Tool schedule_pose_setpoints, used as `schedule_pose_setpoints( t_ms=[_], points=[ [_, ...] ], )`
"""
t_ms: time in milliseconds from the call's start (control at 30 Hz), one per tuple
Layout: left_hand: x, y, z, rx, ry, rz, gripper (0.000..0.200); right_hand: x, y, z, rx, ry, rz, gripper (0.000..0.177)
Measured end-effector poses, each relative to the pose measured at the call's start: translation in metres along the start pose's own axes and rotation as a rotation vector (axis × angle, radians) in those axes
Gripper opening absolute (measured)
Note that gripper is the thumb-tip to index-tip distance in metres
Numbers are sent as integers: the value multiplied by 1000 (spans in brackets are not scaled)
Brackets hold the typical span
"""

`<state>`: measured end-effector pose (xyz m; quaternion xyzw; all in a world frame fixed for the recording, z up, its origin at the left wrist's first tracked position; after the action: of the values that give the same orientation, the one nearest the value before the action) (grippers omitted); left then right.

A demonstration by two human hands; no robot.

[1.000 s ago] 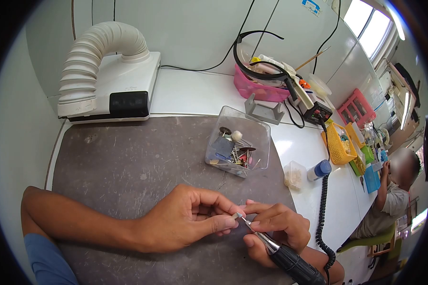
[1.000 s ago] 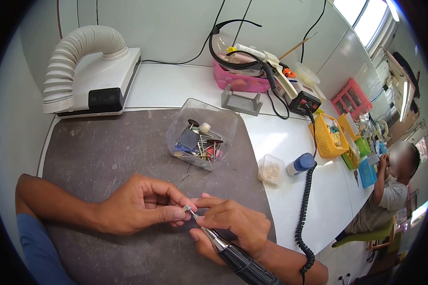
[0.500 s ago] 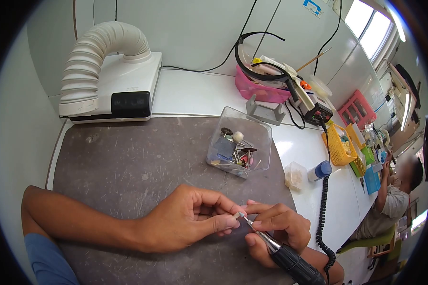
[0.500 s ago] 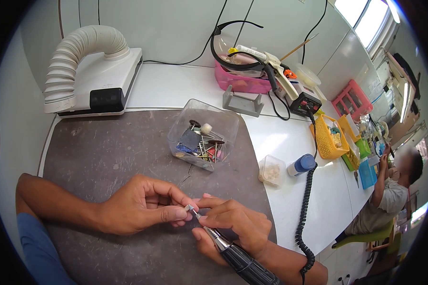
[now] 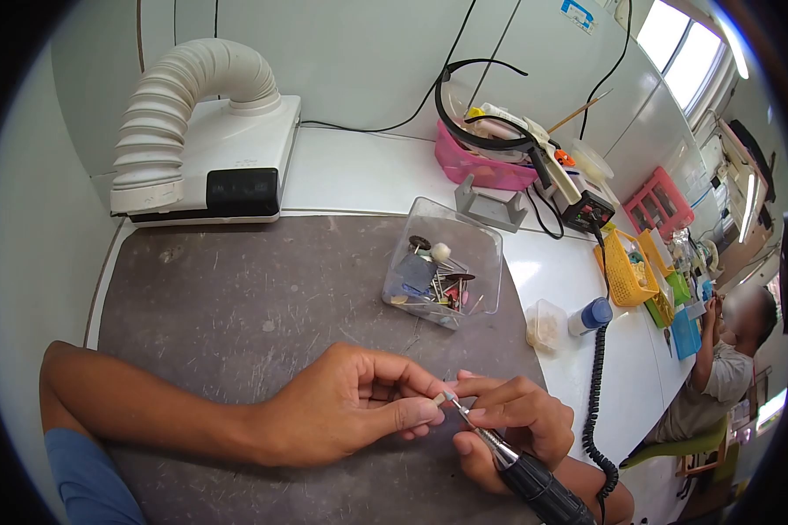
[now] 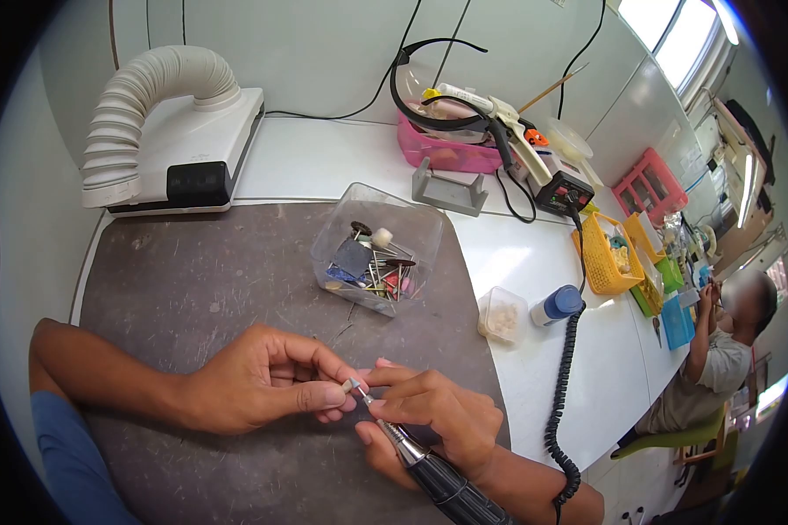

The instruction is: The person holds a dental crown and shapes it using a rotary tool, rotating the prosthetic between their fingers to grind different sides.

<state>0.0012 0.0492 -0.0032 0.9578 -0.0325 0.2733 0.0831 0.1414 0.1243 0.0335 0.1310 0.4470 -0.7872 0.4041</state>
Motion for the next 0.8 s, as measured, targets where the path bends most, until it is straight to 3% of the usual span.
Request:
schedule_pose_setpoints(
  t_ms=[800],
  points=[
    [-1,-1,1,2,-22,-9,27,-1,-2,0,3,-3,27,26]
  ],
)
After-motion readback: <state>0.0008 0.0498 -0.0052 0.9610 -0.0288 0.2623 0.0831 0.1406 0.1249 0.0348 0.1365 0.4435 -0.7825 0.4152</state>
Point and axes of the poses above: each hand's wrist, its own y-axis away from the middle knuckle, its own x-axis out of the palm, z = x × y, the point moved 5 cm from there along -y, towards the middle knuckle, and after that the axes turned 9 degrees about y, right-handed, at the moved point
